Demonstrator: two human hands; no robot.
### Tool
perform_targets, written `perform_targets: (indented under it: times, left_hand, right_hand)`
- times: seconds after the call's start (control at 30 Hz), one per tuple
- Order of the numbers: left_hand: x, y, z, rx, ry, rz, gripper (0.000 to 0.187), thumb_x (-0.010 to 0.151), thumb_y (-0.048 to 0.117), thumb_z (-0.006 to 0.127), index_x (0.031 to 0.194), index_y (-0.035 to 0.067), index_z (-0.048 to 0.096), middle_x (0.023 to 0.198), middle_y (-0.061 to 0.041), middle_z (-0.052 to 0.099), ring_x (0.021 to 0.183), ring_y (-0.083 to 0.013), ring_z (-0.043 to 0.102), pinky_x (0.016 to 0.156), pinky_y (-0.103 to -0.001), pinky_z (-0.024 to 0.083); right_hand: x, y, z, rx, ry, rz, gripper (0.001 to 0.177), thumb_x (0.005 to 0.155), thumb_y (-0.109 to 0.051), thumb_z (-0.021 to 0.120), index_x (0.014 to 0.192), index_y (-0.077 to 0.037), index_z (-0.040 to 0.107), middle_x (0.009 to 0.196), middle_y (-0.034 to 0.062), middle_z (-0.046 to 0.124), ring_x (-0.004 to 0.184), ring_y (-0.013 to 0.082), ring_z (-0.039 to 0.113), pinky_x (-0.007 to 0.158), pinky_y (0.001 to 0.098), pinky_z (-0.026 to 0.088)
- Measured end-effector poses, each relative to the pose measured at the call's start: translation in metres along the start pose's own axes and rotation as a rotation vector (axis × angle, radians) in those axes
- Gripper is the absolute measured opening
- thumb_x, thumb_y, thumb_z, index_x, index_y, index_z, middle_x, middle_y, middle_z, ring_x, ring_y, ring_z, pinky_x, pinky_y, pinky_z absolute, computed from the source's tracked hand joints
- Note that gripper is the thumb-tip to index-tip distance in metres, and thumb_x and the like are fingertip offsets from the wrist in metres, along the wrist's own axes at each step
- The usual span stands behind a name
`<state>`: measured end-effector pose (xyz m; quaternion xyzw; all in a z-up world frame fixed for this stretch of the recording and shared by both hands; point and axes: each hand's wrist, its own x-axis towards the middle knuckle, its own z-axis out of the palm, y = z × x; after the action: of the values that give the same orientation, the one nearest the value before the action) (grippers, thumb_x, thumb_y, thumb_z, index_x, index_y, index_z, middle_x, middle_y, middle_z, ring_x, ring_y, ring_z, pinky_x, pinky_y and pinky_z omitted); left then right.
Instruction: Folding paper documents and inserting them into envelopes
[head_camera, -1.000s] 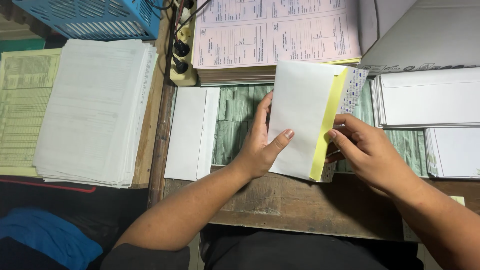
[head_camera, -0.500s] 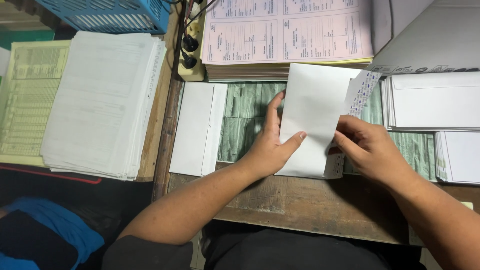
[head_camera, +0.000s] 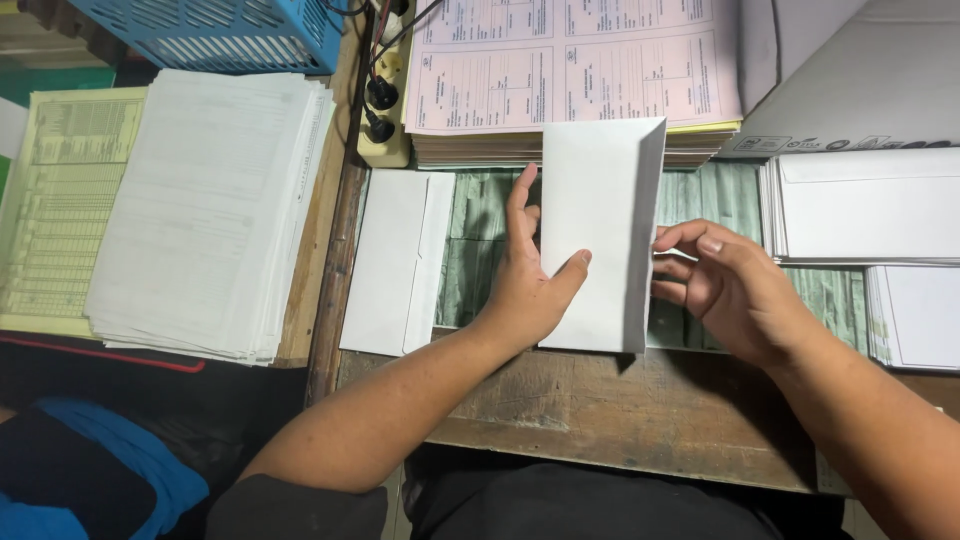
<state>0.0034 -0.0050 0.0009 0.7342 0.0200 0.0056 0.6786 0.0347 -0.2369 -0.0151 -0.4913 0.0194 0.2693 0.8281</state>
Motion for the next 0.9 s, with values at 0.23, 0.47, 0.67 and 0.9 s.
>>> perform_targets:
  times: [0.23, 0.47, 0.67, 0.9]
  left_hand:
    - [0.000, 0.007, -0.008, 0.497, -0.020, 0.143, 0.124, 0.074, 0.042, 0.085, 0.159, 0.018, -0.002, 0.159, -0.022, 0.011, 0.152, -0.0429, 0.021, 0.115, -0.065, 0.037]
    - [-0.012, 0.018, -0.017, 0.963, -0.133, 0.267, 0.138, 0.067, 0.056, 0.095, 0.162, 0.027, 0.000, 0.169, -0.014, -0.006, 0.152, -0.0462, 0.033, 0.111, -0.067, 0.042]
    - [-0.024, 0.042, -0.041, 0.873, -0.253, 0.174, 0.131, 0.064, 0.026, 0.092, 0.161, 0.026, 0.003, 0.168, -0.014, -0.007, 0.147, -0.0441, 0.031, 0.103, -0.057, 0.056]
    - [-0.026, 0.057, -0.103, 0.954, 0.014, -0.171, 0.106, 0.065, 0.021, 0.085, 0.158, 0.013, 0.034, 0.160, -0.026, 0.019, 0.136, -0.0560, 0.036, 0.092, -0.060, 0.055]
  right_hand:
    - [-0.009, -0.012, 0.027, -0.340, -0.182, 0.122, 0.065, 0.089, -0.021, 0.054, 0.151, -0.005, 0.044, 0.163, 0.0114, 0.046, 0.131, 0.0282, 0.059, 0.109, 0.0460, 0.053]
    - [-0.011, -0.003, 0.026, -0.544, -0.512, 0.077, 0.079, 0.091, -0.038, 0.057, 0.159, -0.012, 0.027, 0.171, 0.0081, 0.028, 0.151, 0.0275, 0.039, 0.121, 0.0474, 0.030]
    - [-0.010, -0.004, 0.021, -0.625, -0.688, -0.008, 0.079, 0.093, -0.049, 0.059, 0.157, -0.010, 0.032, 0.165, 0.0118, 0.038, 0.149, 0.0298, 0.046, 0.122, 0.0516, 0.031]
    - [-0.002, 0.011, 0.018, -0.457, -0.635, -0.059, 0.051, 0.089, -0.026, 0.064, 0.132, 0.001, 0.067, 0.145, 0.0245, 0.064, 0.136, 0.0384, 0.057, 0.111, 0.0565, 0.041]
